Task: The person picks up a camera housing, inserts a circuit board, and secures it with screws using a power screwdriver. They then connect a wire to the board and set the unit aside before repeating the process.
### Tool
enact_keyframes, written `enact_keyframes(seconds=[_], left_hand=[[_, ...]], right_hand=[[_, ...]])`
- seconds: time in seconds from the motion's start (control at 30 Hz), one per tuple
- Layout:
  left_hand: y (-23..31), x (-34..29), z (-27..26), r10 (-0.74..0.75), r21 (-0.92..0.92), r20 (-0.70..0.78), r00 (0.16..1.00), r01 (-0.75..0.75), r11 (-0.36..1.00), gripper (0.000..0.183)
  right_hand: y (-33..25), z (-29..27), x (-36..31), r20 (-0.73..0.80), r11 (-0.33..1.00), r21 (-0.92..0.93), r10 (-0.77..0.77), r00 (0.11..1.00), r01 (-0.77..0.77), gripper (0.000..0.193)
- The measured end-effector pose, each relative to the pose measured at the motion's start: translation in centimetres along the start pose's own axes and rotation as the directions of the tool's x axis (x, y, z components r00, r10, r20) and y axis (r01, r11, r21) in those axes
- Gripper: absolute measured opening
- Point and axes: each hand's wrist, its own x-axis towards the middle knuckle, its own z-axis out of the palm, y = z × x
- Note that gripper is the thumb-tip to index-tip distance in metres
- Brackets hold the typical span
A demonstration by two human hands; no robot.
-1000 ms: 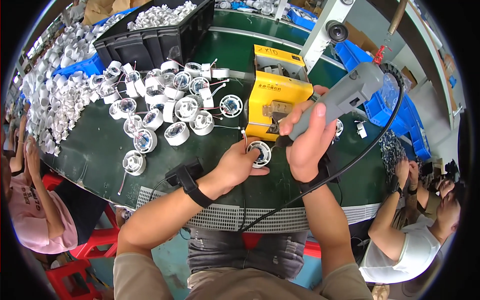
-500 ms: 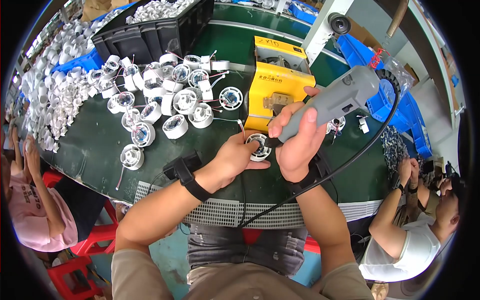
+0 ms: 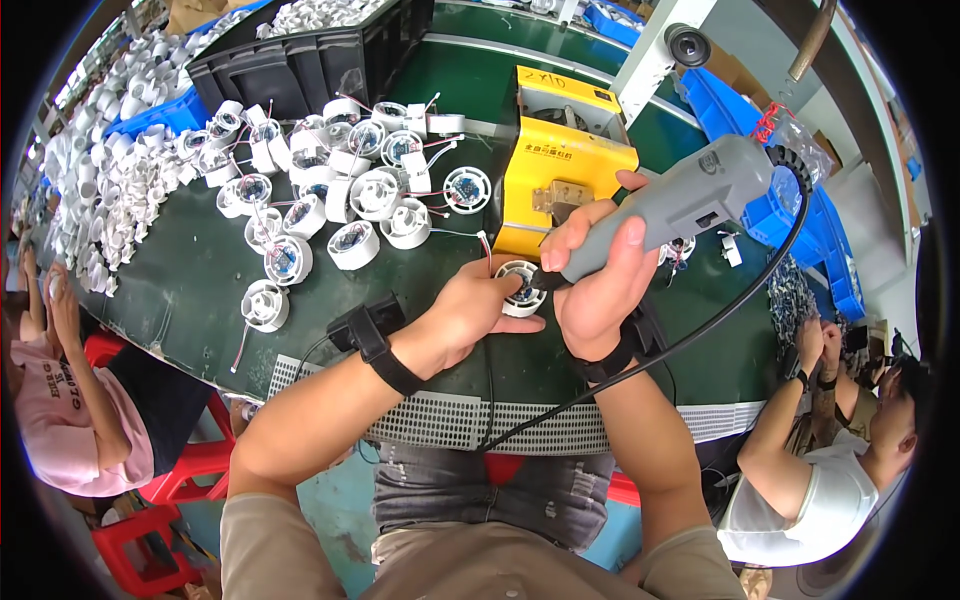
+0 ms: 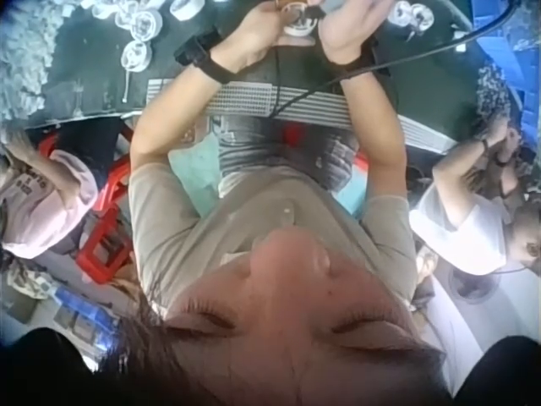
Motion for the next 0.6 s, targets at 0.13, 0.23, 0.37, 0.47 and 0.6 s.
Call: enact_keyframes(seconds=[0.13,0.23,0.37,0.47,0.6], left_hand=[[0.02,-0.11,0.0,0.008,-0.001,0.009,1.0,-0.008,1.0,0.033],[0.01,-0.13,0.02,0.012,-0.009,0.003,1.0,-0.012,1.0,0.032],[0.11,-0.27,-0.05,0.008,0.0,0.006,1.0,-0.008,1.0,0.031],[-0.04,-0.11,0.08,0.019,0.016,0.009,1.0,-0.019,1.0,0.031],[-0.3,0.19,0.11,0.05,0.026,-0.02,0.999,-0.05,0.998,0.029]], right_hand=[[-0.23,0.07,-0.04,0.008,1.0,0.028,0.0,1.0,0.0,0.051],[-0.17,-0.06,-0.17,0.009,1.0,0.022,0.006,1.0,-0.006,0.05],[-0.35,-0.07,-0.32,0.012,1.0,0.001,0.015,1.0,-0.015,0.05],[-0.3,-0.19,-0.31,0.017,1.0,-0.004,0.022,1.0,-0.022,0.05],[0.15,-0.18,-0.19,0.038,0.999,-0.042,0.027,0.999,-0.025,0.048]])
